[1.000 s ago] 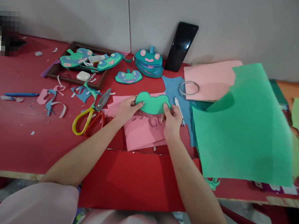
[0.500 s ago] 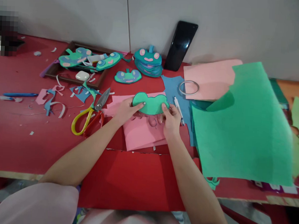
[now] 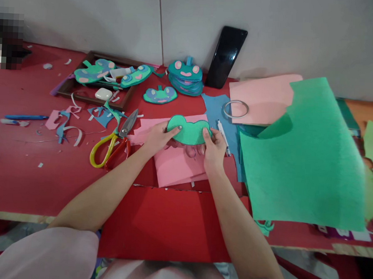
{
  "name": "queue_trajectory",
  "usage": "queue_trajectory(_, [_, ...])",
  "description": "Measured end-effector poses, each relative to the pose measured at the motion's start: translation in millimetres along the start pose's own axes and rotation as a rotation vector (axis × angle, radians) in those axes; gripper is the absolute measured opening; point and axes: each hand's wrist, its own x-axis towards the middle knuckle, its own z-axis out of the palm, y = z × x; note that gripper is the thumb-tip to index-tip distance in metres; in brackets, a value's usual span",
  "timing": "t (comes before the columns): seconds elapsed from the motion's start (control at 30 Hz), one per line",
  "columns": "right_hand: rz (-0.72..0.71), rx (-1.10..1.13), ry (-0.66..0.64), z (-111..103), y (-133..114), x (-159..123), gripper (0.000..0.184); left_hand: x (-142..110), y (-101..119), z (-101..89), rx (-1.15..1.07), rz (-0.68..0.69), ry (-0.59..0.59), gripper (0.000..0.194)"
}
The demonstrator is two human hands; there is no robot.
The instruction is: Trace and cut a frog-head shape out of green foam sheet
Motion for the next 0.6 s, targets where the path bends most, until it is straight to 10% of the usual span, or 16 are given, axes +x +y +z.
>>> queue_trajectory(0.6, [-0.023,0.042,0.035,-1.1,0.5,0.4,0.028,1.3,-4.9,0.6,-0.063,0.013,-0.067,0.041])
